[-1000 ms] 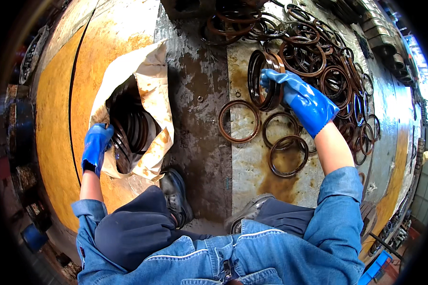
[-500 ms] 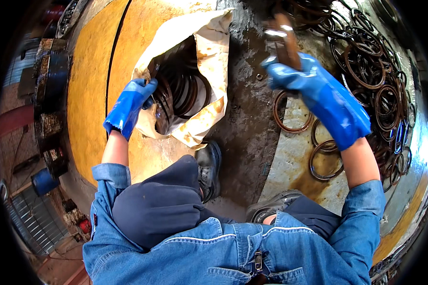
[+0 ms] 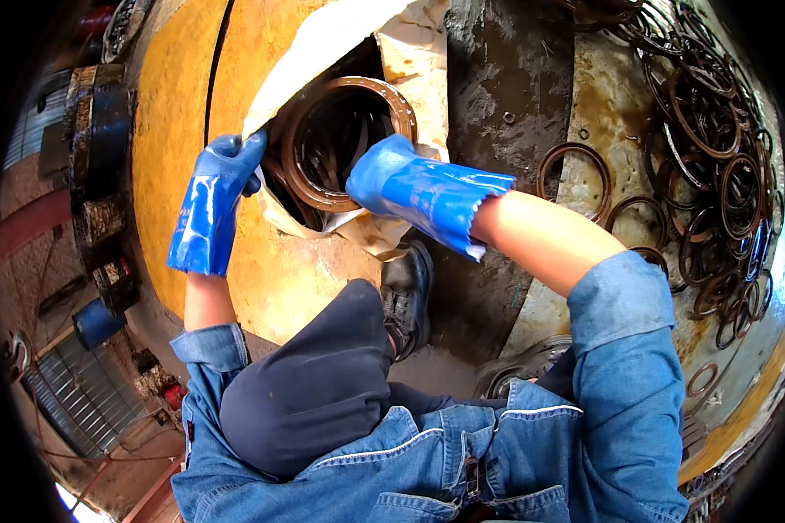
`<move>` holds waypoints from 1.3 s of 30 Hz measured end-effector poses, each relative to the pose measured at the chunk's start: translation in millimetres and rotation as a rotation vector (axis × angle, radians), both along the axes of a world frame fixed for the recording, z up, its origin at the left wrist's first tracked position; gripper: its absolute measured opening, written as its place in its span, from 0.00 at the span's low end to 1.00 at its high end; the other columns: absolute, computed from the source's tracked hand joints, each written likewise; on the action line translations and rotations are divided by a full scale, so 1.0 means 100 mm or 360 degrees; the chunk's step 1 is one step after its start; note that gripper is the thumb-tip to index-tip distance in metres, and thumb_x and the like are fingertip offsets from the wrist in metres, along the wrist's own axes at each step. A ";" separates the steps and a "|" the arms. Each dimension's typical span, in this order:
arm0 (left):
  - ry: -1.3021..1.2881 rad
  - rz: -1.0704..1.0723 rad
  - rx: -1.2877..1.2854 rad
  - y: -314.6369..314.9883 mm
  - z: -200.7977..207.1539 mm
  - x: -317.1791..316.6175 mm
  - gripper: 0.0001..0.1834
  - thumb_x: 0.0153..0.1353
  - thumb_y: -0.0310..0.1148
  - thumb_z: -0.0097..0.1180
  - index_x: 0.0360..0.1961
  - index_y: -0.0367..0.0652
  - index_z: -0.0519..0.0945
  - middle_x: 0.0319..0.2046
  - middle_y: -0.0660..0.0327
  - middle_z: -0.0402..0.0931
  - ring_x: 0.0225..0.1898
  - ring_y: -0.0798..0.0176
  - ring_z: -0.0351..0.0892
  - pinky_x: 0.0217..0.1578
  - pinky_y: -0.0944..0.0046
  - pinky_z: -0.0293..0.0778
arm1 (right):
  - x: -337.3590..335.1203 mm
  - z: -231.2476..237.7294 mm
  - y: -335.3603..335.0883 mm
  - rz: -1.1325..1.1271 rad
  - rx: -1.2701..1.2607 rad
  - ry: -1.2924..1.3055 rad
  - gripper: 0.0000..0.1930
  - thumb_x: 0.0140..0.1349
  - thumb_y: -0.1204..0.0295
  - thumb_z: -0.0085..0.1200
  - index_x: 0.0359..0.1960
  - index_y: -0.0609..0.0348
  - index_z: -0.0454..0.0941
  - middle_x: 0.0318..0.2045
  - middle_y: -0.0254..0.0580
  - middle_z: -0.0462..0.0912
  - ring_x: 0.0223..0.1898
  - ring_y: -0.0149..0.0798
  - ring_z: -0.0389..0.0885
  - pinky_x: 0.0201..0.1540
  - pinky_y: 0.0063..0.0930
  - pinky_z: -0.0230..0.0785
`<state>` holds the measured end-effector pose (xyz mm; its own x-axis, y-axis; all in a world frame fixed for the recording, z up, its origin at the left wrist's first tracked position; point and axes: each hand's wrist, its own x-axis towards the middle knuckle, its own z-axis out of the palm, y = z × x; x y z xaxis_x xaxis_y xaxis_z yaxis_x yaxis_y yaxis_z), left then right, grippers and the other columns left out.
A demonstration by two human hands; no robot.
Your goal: The person picks up metal rings from a pile on the floor and places them into a large paper bag.
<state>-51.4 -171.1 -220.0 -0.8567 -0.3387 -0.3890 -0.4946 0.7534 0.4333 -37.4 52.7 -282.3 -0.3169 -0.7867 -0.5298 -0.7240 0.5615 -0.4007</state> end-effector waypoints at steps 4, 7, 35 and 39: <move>0.0113 -0.0172 -0.0413 -0.03 -0.08 -0.07 0.22 0.63 0.50 0.64 0.27 0.40 0.82 0.18 0.58 0.79 0.19 0.64 0.81 0.26 0.63 0.75 | 0.04 0.16 -0.01 0.0053 -0.0012 0.0090 0.15 0.57 0.71 0.64 0.47 0.51 0.89 0.42 0.37 0.90 0.43 0.43 0.89 0.36 0.43 0.81; 0.0192 -0.0398 -0.0917 -0.10 -0.07 -0.15 0.24 0.63 0.52 0.61 0.25 0.40 0.82 0.17 0.55 0.79 0.21 0.63 0.82 0.31 0.60 0.76 | -0.05 0.19 -0.02 0.0018 -0.0256 0.0282 0.12 0.57 0.72 0.61 0.42 0.52 0.90 0.38 0.38 0.89 0.41 0.44 0.89 0.34 0.43 0.80; 0.0280 -0.0038 -0.0106 0.04 0.09 -0.07 0.16 0.66 0.43 0.64 0.30 0.40 0.81 0.19 0.67 0.72 0.22 0.74 0.70 0.26 0.70 0.65 | -0.16 -0.26 -0.09 0.0017 -0.0204 0.0157 0.16 0.55 0.73 0.66 0.47 0.53 0.88 0.44 0.38 0.89 0.46 0.47 0.88 0.36 0.48 0.79; 0.0274 -0.0029 -0.0077 0.06 0.07 -0.03 0.17 0.66 0.43 0.65 0.29 0.40 0.81 0.20 0.67 0.72 0.22 0.74 0.70 0.26 0.70 0.65 | -0.10 -0.02 -0.07 -0.0010 -0.0190 0.0105 0.14 0.57 0.73 0.64 0.47 0.52 0.89 0.44 0.37 0.89 0.45 0.47 0.88 0.37 0.47 0.81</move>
<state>-54.0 -165.0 -213.3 -0.9155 -0.3372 -0.2195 -0.4022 0.7837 0.4734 -47.1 46.2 -284.1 -0.3530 -0.8409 -0.4102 -0.7478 0.5171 -0.4164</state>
